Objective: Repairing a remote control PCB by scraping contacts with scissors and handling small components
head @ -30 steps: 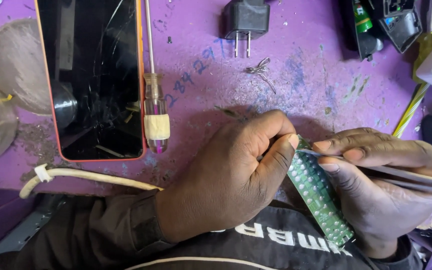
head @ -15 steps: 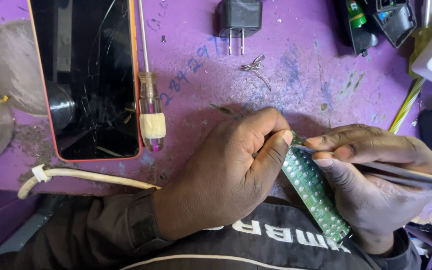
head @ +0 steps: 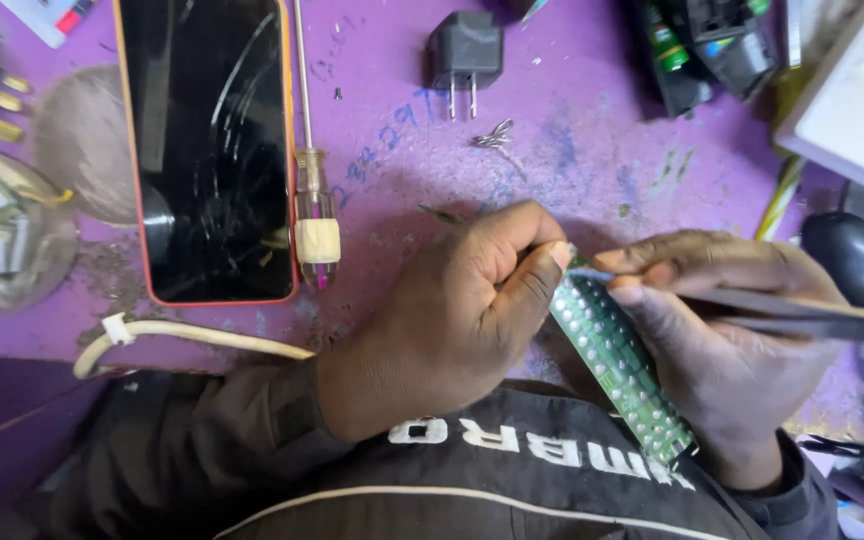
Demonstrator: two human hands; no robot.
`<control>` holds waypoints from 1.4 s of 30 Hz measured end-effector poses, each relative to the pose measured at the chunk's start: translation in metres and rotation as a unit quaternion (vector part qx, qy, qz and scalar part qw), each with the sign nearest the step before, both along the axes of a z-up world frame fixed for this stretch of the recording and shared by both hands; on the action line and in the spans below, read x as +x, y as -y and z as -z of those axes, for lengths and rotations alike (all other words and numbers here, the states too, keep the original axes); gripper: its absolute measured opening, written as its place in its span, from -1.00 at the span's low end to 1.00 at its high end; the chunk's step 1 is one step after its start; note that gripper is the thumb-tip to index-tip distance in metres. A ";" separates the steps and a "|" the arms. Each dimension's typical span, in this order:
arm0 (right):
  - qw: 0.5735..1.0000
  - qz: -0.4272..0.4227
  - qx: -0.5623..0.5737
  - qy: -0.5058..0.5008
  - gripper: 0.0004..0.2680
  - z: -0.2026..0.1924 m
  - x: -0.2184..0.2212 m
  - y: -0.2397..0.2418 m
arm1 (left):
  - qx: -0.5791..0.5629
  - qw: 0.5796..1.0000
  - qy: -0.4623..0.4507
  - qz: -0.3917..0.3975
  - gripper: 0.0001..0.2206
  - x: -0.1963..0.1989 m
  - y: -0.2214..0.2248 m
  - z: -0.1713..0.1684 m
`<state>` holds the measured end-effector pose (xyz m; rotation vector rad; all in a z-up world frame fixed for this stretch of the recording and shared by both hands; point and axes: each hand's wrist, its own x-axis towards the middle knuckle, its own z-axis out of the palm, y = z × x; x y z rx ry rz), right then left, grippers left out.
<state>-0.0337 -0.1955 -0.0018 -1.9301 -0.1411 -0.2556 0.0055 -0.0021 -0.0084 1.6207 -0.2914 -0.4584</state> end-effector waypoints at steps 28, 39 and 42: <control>0.994 -0.036 -0.087 0.063 -0.90 -0.040 0.111 0.001 | 0.040 0.998 -0.041 0.030 -0.78 0.106 0.005 -0.045; 0.992 -0.052 -0.064 0.090 -0.87 -0.028 0.111 0.002 | -0.016 0.995 0.103 0.004 -0.86 0.105 0.011 -0.016; 0.993 -0.049 -0.039 0.100 -0.87 -0.025 0.110 0.003 | -0.032 0.988 0.148 -0.016 -0.90 0.103 0.013 -0.012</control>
